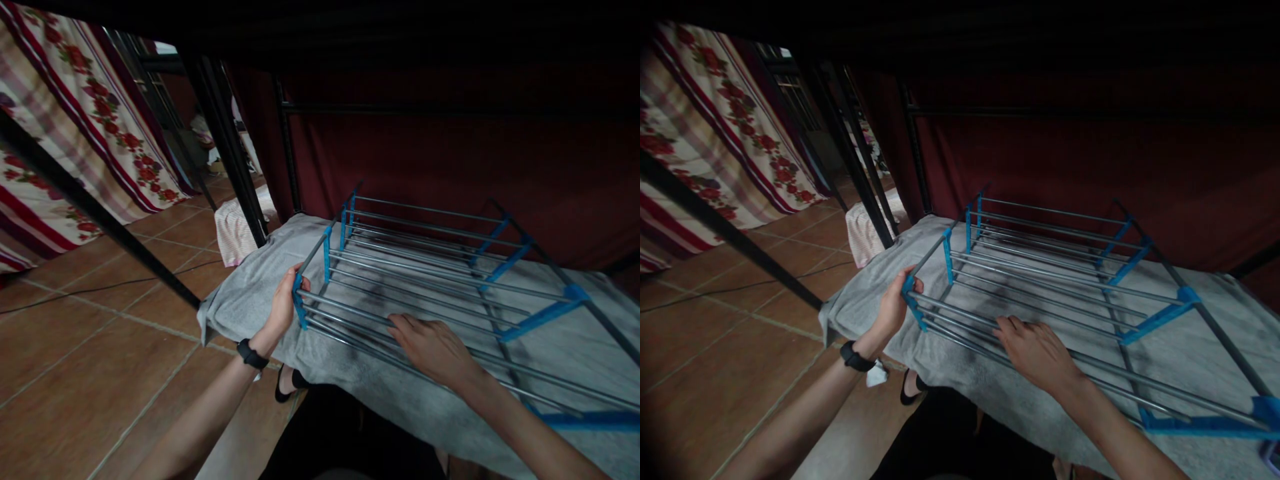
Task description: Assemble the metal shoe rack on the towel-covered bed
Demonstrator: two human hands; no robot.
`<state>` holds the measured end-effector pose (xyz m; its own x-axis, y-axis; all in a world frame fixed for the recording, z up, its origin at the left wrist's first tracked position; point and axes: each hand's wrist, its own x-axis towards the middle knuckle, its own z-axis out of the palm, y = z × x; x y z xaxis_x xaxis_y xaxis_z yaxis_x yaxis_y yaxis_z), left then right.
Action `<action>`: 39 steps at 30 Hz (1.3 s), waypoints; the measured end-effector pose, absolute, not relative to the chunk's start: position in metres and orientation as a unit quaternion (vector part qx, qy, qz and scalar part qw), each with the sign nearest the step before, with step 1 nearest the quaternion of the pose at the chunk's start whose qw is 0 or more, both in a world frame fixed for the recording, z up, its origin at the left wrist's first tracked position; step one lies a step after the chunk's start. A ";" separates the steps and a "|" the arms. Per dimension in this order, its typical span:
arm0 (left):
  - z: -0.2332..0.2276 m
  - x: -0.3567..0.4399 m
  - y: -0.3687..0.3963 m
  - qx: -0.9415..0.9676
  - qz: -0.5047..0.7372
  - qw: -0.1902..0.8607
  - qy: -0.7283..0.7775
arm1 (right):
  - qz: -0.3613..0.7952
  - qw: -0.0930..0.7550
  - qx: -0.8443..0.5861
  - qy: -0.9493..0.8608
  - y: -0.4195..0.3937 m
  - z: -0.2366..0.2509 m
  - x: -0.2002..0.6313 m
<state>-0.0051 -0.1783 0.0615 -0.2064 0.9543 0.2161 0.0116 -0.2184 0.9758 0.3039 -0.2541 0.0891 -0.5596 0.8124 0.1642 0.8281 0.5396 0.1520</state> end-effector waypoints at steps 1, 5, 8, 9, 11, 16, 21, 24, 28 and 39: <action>0.062 -0.005 -0.179 0.493 0.606 0.390 0.488 | -0.108 0.039 -0.467 -0.877 -0.254 0.088 0.305; 0.065 -0.001 -0.178 0.468 0.620 0.414 0.474 | -0.114 0.047 -0.464 -0.877 -0.255 0.088 0.307; 0.066 0.003 -0.177 0.453 0.630 0.425 0.466 | -0.115 0.048 -0.469 -0.875 -0.256 0.091 0.308; 0.066 0.003 -0.177 0.451 0.632 0.423 0.467 | -0.114 0.046 -0.469 -0.874 -0.256 0.091 0.308; 0.063 0.005 -0.177 0.448 0.636 0.422 0.465 | -0.112 0.041 -0.472 -0.873 -0.257 0.092 0.308; 0.058 0.006 -0.178 0.431 0.646 0.460 0.431 | -0.103 0.036 -0.473 -0.874 -0.256 0.085 0.308; 0.058 0.004 -0.178 0.427 0.643 0.497 0.397 | -0.111 0.054 -0.462 -0.878 -0.256 0.083 0.309; 0.057 0.002 -0.177 0.422 0.645 0.507 0.385 | -0.111 0.061 -0.463 -0.877 -0.257 0.086 0.309; 0.055 0.001 -0.176 0.424 0.645 0.505 0.386 | -0.106 0.067 -0.464 -0.877 -0.257 0.085 0.308; 0.061 -0.002 -0.176 0.455 0.603 0.511 0.411 | -0.095 0.072 -0.481 -0.868 -0.258 0.086 0.303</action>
